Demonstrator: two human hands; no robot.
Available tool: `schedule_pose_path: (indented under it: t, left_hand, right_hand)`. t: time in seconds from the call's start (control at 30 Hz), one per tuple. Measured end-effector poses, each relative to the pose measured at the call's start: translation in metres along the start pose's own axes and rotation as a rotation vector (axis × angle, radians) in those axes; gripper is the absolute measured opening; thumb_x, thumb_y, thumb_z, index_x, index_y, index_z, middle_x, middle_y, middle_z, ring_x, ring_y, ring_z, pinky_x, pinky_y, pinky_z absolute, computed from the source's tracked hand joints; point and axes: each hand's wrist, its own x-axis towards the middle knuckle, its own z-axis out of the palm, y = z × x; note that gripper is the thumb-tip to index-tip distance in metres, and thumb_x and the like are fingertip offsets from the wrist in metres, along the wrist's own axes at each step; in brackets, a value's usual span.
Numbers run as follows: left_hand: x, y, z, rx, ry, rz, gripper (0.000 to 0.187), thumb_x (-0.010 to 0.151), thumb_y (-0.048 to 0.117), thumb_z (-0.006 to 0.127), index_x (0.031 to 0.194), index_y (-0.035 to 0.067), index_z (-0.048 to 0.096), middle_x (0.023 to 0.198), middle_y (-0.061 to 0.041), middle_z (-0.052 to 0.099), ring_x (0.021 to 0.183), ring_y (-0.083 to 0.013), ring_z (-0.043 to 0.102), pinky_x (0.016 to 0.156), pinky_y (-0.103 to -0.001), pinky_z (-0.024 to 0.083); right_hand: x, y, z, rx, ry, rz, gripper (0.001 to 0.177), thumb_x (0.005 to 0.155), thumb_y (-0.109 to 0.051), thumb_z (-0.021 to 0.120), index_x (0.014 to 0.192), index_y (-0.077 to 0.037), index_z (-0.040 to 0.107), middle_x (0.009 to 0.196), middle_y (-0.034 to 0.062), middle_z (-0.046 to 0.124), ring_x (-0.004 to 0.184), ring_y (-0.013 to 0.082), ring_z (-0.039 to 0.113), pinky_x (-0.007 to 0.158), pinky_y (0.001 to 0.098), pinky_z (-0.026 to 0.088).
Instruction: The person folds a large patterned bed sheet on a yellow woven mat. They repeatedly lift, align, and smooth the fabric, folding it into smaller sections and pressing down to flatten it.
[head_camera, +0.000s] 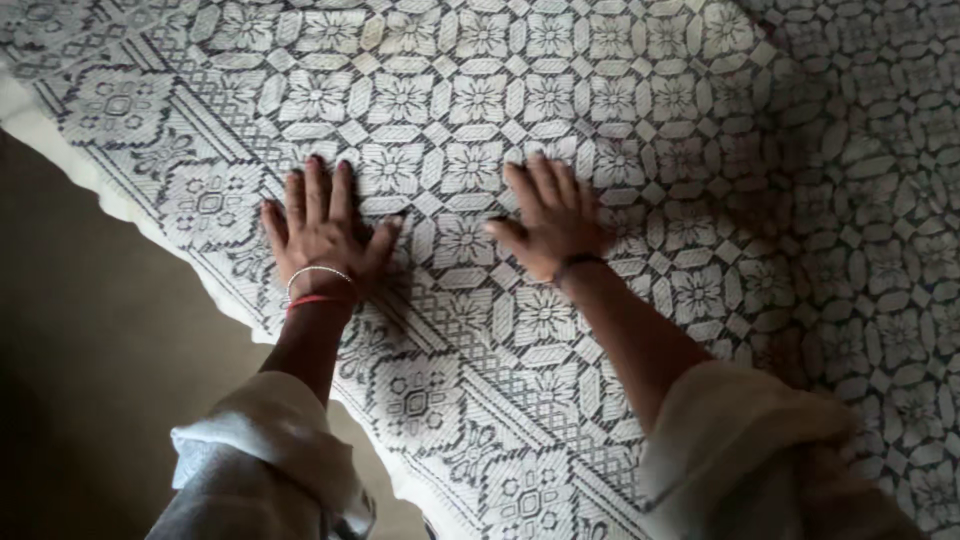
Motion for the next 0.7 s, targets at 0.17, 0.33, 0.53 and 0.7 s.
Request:
schedule_pose_path:
  t: [0.17,0.33,0.53,0.7]
  left_hand:
    - [0.003,-0.005,-0.001,0.015,0.034,0.020,0.094,0.089,0.077,0.039,0.163,0.023,0.016,0.170,-0.008,0.009,0.155,-0.0301,0.008,0.121,-0.057,0.003]
    - [0.005,-0.005,-0.001,0.024,0.010,0.000,0.095,0.089,0.078,0.038,0.163,0.024,0.016,0.171,-0.007,0.008,0.156,-0.0291,0.008,0.121,-0.057,0.004]
    - [0.009,-0.004,0.000,0.048,0.006,0.006,0.095,0.087,0.076,0.040,0.163,0.025,0.015,0.171,-0.007,0.007,0.155,-0.0303,0.008,0.119,-0.058,0.004]
    - [0.011,0.004,-0.020,0.006,-0.063,-0.046,0.089,0.086,0.070,0.051,0.159,0.026,0.025,0.168,-0.005,0.017,0.155,-0.0321,0.014,0.120,-0.060,0.007]
  right_hand:
    - [0.008,0.019,0.015,0.036,0.049,0.041,0.088,0.091,-0.082,0.025,0.163,-0.032,0.015,0.171,0.0077,0.004,0.156,0.0343,0.005,0.123,0.0556,0.005]
    - [0.010,0.025,0.029,0.047,0.107,0.026,0.085,0.092,-0.080,0.029,0.162,-0.034,0.018,0.172,0.0068,0.006,0.156,0.0352,0.006,0.122,0.0572,0.006]
    - [0.011,0.028,0.035,0.077,0.188,-0.007,0.084,0.092,-0.077,0.041,0.161,-0.033,0.023,0.170,0.0083,0.013,0.155,0.0364,0.011,0.122,0.0590,0.009]
    - [0.028,0.006,0.005,0.137,0.122,0.140,0.077,0.083,-0.064,0.064,0.144,-0.021,0.048,0.156,0.0134,0.038,0.148,0.0374,0.027,0.123,0.0627,0.009]
